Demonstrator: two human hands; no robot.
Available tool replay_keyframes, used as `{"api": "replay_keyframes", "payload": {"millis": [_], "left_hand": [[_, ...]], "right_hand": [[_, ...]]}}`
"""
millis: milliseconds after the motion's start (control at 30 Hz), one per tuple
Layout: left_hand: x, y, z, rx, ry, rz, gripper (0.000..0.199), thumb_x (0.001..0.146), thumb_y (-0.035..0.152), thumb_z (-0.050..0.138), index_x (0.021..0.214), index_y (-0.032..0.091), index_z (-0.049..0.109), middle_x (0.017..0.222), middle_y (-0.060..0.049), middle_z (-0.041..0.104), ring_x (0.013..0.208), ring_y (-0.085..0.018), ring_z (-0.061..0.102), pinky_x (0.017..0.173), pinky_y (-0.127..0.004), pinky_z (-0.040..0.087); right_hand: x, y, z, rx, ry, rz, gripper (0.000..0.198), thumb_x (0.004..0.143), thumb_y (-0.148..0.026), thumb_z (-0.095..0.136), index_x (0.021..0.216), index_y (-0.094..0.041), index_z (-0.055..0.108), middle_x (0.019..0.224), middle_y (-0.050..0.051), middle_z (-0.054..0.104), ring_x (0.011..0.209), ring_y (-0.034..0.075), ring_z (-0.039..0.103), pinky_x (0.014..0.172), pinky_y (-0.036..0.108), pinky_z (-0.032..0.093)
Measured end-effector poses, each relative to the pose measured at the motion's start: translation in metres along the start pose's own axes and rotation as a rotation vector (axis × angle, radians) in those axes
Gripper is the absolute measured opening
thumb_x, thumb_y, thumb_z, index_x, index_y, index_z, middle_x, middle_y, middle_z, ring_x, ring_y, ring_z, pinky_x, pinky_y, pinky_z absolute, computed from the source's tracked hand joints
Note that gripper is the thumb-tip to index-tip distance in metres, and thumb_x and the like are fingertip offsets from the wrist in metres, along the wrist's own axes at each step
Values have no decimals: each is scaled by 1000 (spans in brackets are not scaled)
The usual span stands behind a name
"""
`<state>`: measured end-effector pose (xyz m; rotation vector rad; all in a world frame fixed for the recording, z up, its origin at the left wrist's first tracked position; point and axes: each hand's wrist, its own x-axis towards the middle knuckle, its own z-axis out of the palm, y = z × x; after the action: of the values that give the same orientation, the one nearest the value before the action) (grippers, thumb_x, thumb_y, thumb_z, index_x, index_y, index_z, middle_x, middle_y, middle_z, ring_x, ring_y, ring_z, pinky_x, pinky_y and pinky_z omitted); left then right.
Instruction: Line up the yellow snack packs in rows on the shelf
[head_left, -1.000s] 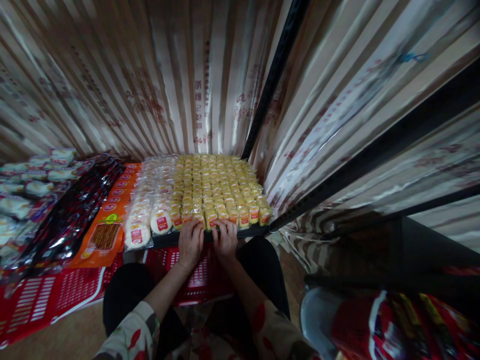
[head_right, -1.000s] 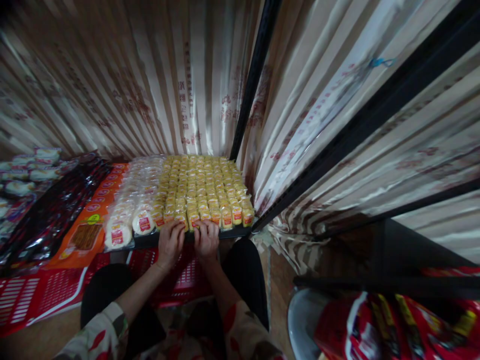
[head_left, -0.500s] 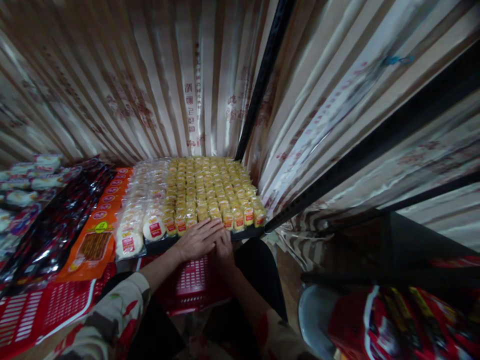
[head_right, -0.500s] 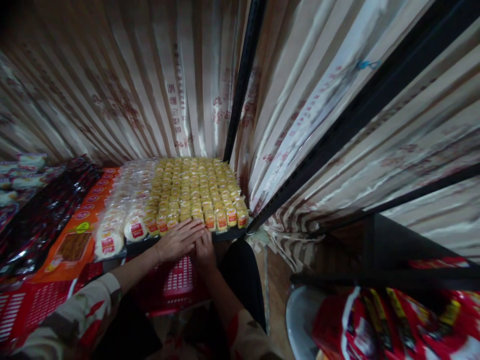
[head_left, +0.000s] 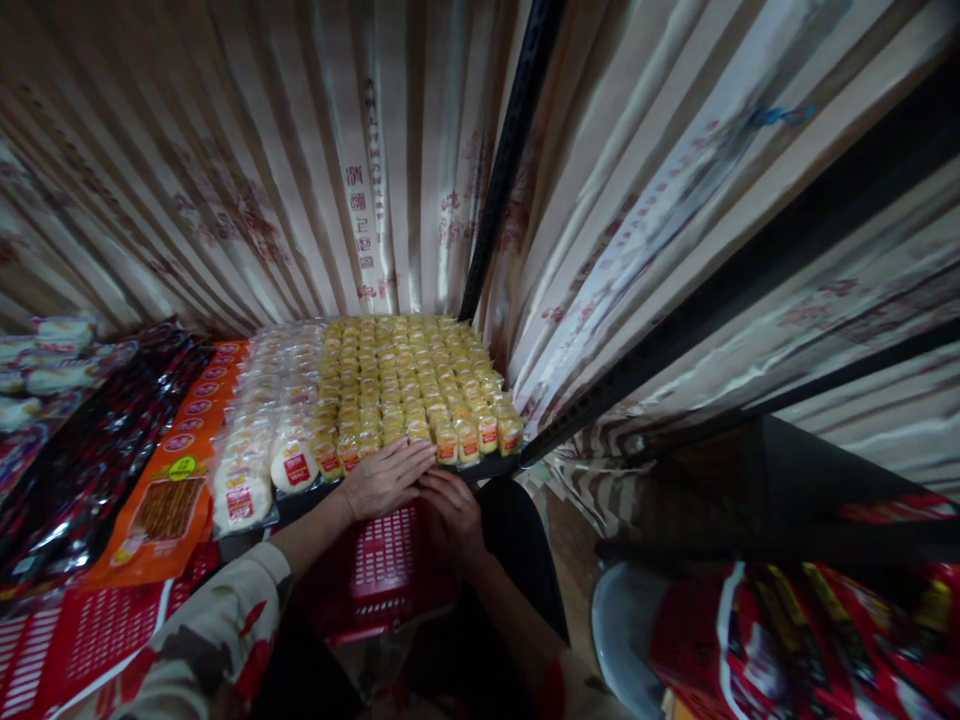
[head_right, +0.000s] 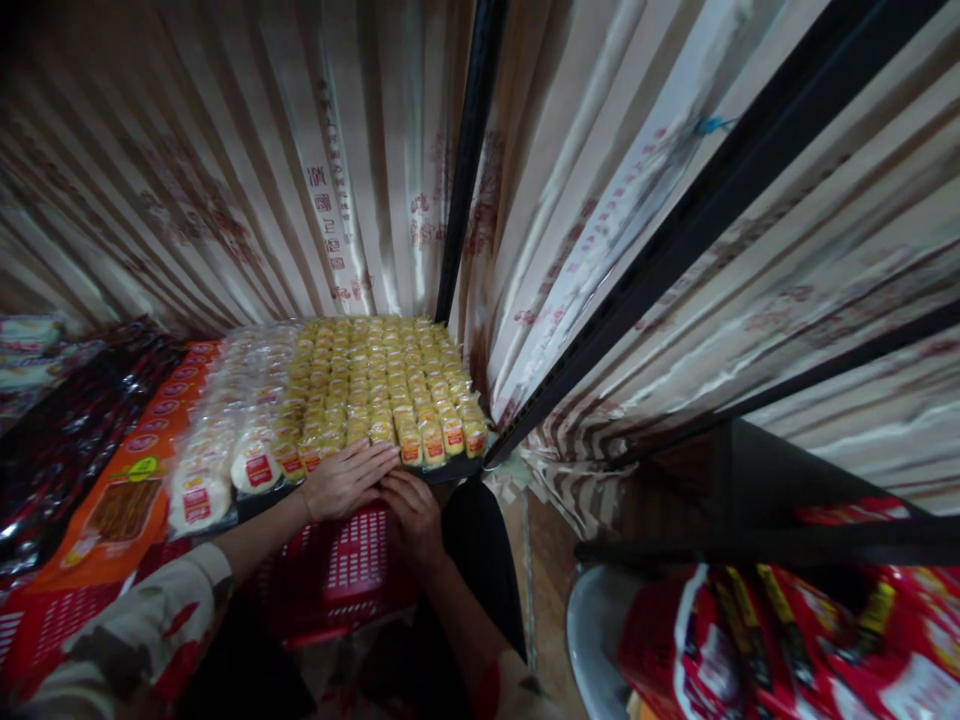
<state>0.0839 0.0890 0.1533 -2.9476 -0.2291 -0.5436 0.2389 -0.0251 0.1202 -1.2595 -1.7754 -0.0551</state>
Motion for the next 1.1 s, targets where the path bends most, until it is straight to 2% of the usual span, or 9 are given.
{"api": "replay_keyframes", "payload": {"millis": [67,133,200,267,500,767,900,1100], "left_hand": [[0,0,2,5,0,-11,48,93,31,36,136,11,35,141,-9,40,133,-19,31,110,-38,27],[1,0,3,7,4,-20,47,93,30,36,136,11,34,140,-8,41,133,-19,31,109,-38,27],[2,0,3,7,8,-24,47,93,31,36,136,12,35,139,-8,42,133,-18,32,109,-37,27],[2,0,3,9,12,-25,47,93,32,35,135,12,36,139,-8,43,132,-18,33,109,-36,27],[2,0,7,36,9,-58,49,92,35,38,135,11,36,139,-9,43,132,-18,33,109,-36,24],[0,3,9,105,73,-32,44,91,28,40,132,11,41,139,-7,43,132,-18,33,112,-35,20],[0,3,10,140,100,23,41,90,19,38,131,10,43,137,-8,46,132,-17,33,112,-34,21],[4,0,5,106,47,3,44,91,27,38,131,9,42,139,-10,43,131,-19,34,110,-35,25]], "right_hand": [[0,1,-5,-130,69,75,38,87,-14,38,122,-19,52,122,10,58,122,22,46,97,46,43],[4,3,-4,-289,96,167,44,88,-15,37,132,-15,43,136,14,46,131,26,35,101,51,37],[8,6,1,-414,74,227,49,89,-19,38,138,-11,34,144,17,33,136,31,22,103,54,33],[12,9,10,-478,42,244,54,91,-24,38,141,-8,28,147,18,25,137,33,16,103,56,31],[15,19,30,-515,-12,214,63,91,-32,40,142,-2,19,148,23,18,138,35,10,105,57,27],[13,21,24,-419,-1,210,61,92,-30,34,144,-7,12,150,18,13,139,32,6,105,56,26],[13,18,21,-358,26,213,60,93,-28,32,145,-8,10,151,18,11,139,33,6,105,58,26],[17,17,24,-378,16,193,63,92,-29,37,144,-6,11,150,20,12,138,34,8,105,59,27]]}}
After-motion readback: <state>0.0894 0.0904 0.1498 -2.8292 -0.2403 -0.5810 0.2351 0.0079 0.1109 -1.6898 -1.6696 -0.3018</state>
